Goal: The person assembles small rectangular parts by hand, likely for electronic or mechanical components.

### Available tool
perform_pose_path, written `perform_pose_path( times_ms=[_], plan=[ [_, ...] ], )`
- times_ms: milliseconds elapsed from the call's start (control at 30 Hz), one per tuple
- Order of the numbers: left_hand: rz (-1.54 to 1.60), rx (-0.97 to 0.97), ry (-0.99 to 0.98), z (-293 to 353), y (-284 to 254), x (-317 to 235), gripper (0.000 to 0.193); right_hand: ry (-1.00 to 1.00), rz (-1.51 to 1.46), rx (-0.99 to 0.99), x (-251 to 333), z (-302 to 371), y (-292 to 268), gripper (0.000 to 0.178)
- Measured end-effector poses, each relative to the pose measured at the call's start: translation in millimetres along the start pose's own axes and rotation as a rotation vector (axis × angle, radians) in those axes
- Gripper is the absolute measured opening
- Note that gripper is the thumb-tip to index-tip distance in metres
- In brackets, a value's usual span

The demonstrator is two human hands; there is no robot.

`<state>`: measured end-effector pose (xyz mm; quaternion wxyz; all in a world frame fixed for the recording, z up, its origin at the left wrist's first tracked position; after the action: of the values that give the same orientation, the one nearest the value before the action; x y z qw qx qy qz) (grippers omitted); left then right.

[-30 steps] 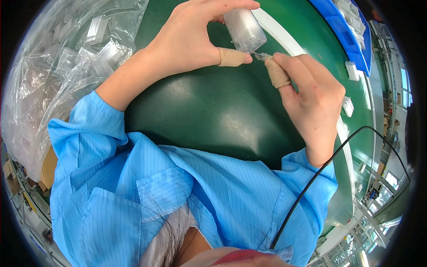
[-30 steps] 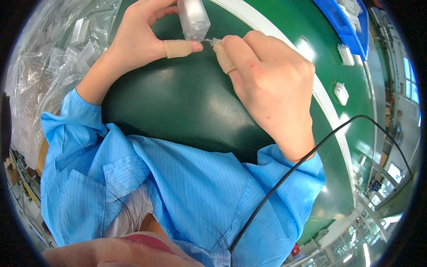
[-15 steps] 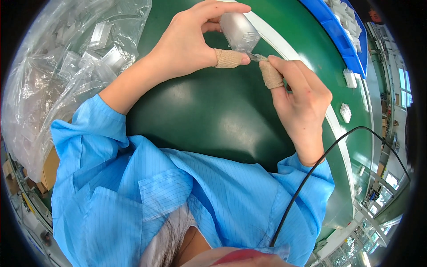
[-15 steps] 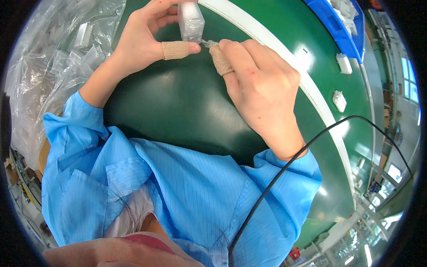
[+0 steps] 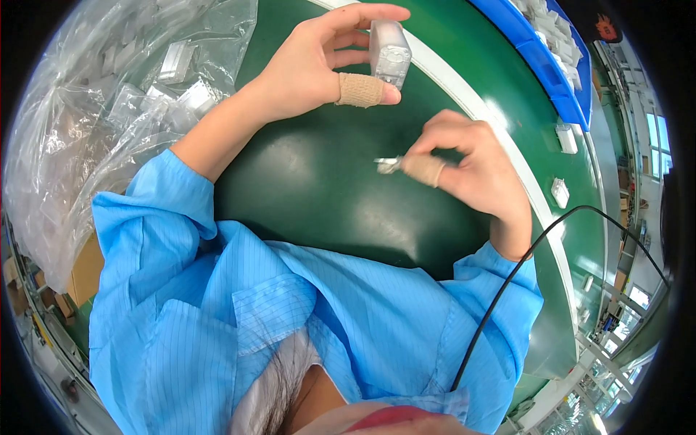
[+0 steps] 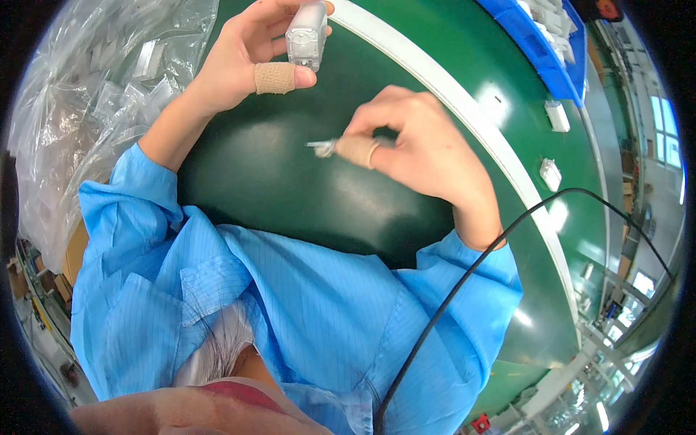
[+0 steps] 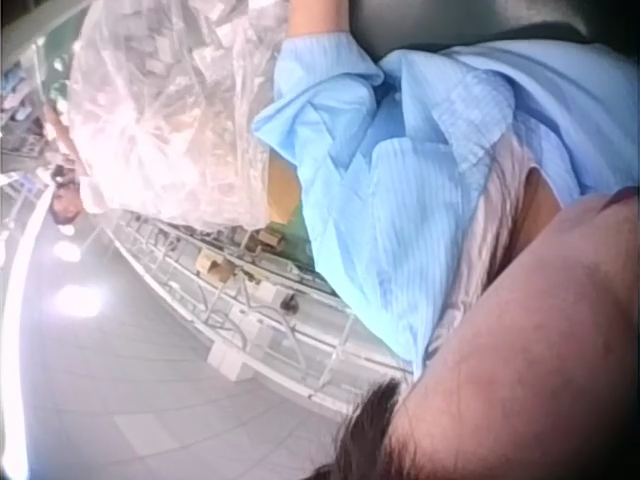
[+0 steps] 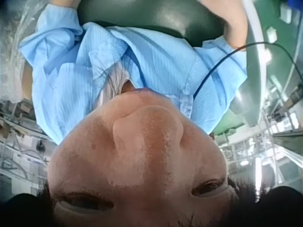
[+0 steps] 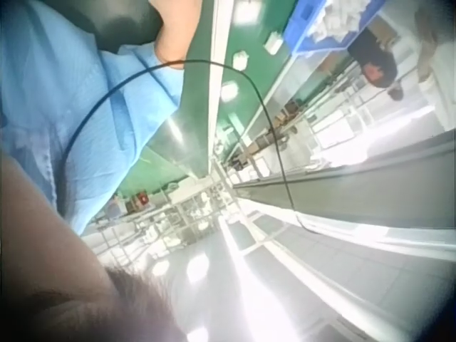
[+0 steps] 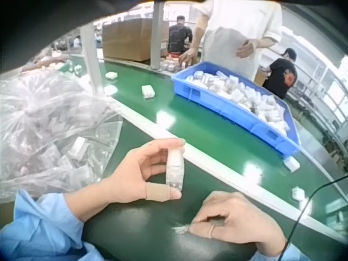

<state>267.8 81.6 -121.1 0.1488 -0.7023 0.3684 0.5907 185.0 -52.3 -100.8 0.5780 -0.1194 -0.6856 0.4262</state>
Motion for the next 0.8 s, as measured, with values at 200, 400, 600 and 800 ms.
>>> perform_pose_path(
  times_ms=[200,400,600,800],
  plan=[
    [0.159,0.086,-0.123,0,14,2,0.093,0.272,-0.537,-0.091,-43,-8,15,0.028],
    [0.086,0.082,-0.062,-5,9,23,0.078,0.217,-0.650,-0.387,-51,-9,0,0.028],
    [0.032,0.069,-0.030,-3,14,24,0.064,0.066,-0.308,-0.217,-22,-3,1,0.018],
    [0.195,0.074,-0.152,-3,20,21,0.071,-0.077,0.009,0.166,-2,8,23,0.026]
  ],
)
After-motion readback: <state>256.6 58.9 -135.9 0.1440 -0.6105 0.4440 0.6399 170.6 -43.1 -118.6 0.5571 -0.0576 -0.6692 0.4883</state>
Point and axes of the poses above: each hand's wrist, its own z-axis away from the middle knuckle, its own y-axis out of the palm, x = y × z, the point moved 7 cm from there along -z, towards the middle knuckle, and after that the axes turned 4 degrees about z, right-handed, at the moved point
